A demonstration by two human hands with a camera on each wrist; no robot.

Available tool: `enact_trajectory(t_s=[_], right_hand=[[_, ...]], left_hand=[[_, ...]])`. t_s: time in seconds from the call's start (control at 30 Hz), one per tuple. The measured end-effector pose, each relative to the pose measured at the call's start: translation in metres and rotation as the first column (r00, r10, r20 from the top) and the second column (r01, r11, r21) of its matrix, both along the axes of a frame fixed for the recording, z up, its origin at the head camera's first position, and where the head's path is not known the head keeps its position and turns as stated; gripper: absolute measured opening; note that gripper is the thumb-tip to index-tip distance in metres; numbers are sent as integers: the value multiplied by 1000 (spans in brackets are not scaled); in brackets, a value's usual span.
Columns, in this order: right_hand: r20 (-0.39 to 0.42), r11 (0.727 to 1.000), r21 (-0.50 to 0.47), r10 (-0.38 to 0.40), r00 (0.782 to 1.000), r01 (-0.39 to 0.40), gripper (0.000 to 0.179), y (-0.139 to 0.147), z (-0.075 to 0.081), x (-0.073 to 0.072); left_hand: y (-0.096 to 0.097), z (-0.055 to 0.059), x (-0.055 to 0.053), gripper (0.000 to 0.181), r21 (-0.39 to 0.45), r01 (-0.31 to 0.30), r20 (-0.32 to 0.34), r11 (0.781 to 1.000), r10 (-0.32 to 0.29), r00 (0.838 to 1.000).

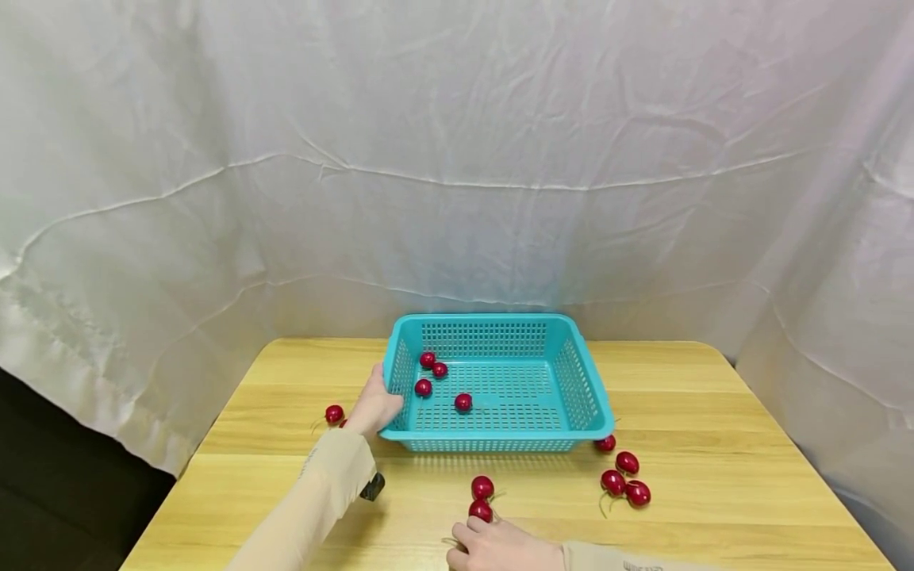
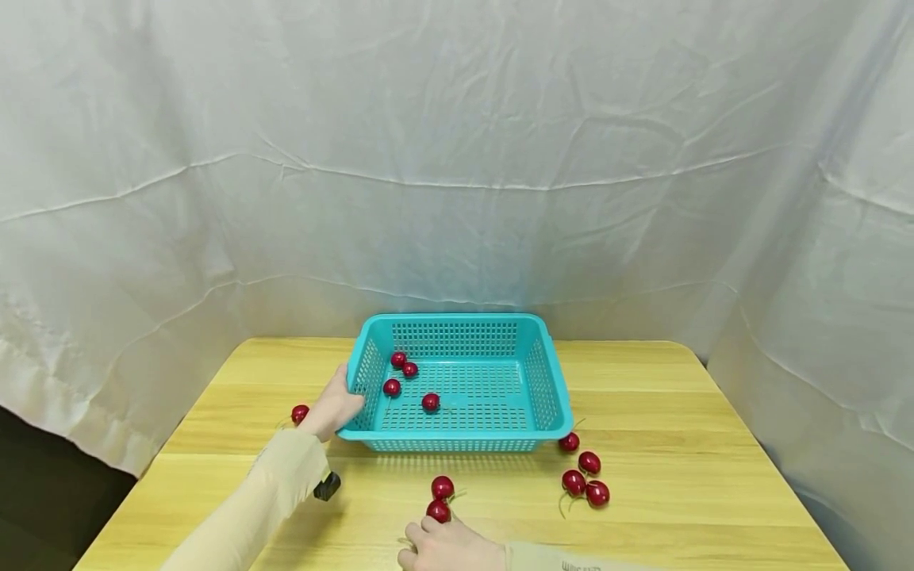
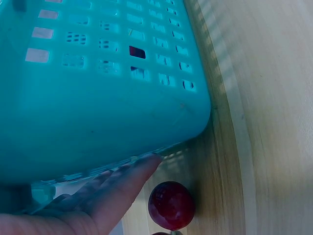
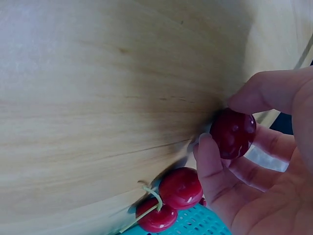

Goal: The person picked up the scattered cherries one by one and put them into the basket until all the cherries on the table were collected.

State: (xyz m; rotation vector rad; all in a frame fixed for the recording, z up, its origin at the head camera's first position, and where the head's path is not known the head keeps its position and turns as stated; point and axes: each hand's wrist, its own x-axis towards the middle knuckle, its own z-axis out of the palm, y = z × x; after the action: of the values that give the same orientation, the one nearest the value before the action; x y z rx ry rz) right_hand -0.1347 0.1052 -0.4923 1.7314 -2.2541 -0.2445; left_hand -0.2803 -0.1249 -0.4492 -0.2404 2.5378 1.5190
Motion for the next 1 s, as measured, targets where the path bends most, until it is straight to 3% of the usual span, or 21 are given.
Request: enact_trajectory(t_s=[0.53,0.77,1.0], right_hand=[[137,995,102,-31,990,17,17,0,5,-2],[151,991,131,-36,988,16,15,0,15,-2],[341,983,165,-129,931,76,20,-1,32,-4]], left_hand=[[0,0,0,76,-7,-3,-3,1000,2,1000],[0,1,0,76,9,2,9,1000,-2,1000],[0,3,0,75,6,1,1,1000,-1,1000]])
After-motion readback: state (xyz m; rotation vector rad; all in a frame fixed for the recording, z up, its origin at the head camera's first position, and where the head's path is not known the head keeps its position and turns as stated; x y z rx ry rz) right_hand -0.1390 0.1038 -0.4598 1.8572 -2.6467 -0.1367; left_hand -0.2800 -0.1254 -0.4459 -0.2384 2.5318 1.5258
